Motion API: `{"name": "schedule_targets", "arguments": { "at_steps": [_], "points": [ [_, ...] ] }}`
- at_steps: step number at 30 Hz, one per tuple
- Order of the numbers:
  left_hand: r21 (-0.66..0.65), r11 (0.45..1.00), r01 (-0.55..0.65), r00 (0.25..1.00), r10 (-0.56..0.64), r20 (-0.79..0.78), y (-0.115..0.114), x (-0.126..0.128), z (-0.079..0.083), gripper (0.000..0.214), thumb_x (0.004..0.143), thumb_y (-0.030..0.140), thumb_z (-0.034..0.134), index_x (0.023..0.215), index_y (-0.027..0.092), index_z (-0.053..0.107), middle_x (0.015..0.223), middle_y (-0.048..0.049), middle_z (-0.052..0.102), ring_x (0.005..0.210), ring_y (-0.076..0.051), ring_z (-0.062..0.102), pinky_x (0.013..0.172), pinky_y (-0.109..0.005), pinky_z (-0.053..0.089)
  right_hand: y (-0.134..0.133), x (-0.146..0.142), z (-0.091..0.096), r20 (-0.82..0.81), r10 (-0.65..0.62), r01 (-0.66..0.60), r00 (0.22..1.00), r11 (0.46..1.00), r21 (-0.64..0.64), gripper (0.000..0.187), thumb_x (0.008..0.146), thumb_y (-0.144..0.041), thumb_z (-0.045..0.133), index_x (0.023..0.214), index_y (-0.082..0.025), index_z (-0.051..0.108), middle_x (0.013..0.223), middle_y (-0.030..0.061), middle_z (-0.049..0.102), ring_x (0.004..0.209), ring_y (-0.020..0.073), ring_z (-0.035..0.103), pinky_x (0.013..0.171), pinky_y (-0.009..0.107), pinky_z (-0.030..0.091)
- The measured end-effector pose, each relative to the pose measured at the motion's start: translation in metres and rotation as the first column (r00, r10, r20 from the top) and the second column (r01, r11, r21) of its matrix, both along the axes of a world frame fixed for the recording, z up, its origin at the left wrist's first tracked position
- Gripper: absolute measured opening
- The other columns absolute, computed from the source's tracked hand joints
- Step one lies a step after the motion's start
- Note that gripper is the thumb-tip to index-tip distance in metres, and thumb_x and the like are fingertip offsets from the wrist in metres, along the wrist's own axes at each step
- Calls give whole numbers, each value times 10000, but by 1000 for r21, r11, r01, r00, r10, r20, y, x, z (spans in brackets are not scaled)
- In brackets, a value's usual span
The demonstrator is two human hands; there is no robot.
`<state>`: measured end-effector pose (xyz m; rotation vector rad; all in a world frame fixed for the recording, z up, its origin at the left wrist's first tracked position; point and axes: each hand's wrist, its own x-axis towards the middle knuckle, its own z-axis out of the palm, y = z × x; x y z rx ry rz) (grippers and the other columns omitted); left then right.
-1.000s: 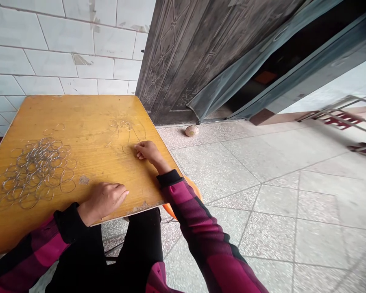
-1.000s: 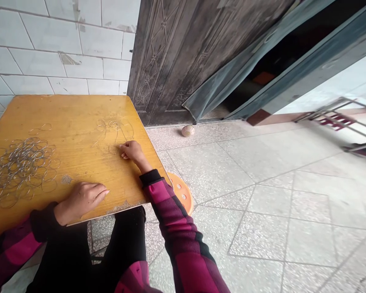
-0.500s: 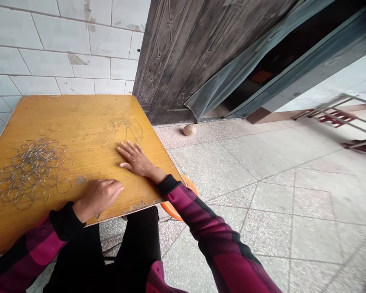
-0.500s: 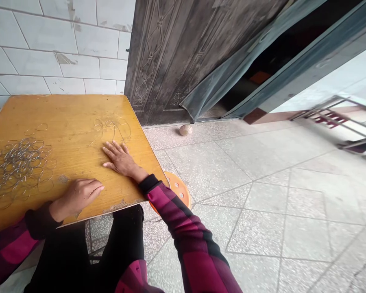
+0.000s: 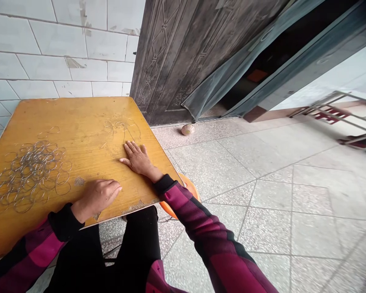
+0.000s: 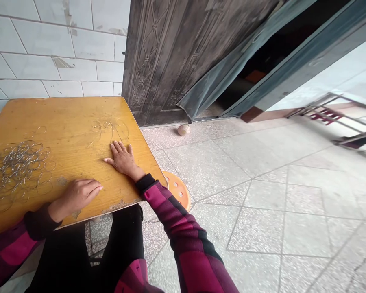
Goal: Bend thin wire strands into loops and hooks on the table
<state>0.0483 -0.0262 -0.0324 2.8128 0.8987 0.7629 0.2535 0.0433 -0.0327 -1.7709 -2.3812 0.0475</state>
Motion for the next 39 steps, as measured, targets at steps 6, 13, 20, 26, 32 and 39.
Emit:
{"name": "schedule_targets", "arguments": {
  "at_steps": [6,13,20,26,32,39],
  "points": [
    [9,1000,17,1000,-17,3,0,0,1,214,931,152,481,783,165,636,672,-20,670,592,-144,616,563,-260,426,10,11,4,-145,-110,120,983,991,59,646,964,-555,378,1472,-156,374,1563,163,296,1465,316,235,1140,621,175],
    [21,999,39,999,-39,2,-1,1,4,223,935,152,478,776,161,634,680,-24,674,599,-155,628,559,-277,443,-1,60,10,-459,-67,214,886,937,277,502,1014,-433,288,1328,-153,563,1439,160,499,1381,266,415,1114,522,335],
    [19,999,40,996,-42,74,0,1,3,219,935,156,476,794,170,643,675,-25,670,609,-140,628,589,-261,474,-31,65,0,-328,-52,148,943,950,276,371,953,-323,468,1239,-152,632,1398,143,547,1372,299,426,1090,543,347],
    [-10,998,-58,988,59,143,9,-12,31,220,936,180,473,819,171,659,742,-33,701,661,-134,647,617,-251,480,-56,44,6,-221,2,55,975,967,251,324,941,-264,490,1207,-177,652,1380,117,570,1364,305,432,1102,561,301],
    [-140,925,-354,909,375,181,18,-85,73,161,893,264,516,861,183,652,828,-31,704,732,-150,649,688,-276,491,-71,12,13,-267,248,-201,931,960,193,327,934,-266,501,1213,-188,654,1350,139,585,1290,306,494,1041,537,398],
    [-246,827,-506,855,519,-17,-6,-172,48,164,849,255,515,900,200,661,936,-40,689,740,-165,644,685,-292,500,-56,-57,29,-377,500,-500,779,859,105,242,936,-206,504,1083,-132,681,1121,132,663,1020,226,628,891,355,516]
  ]
}}
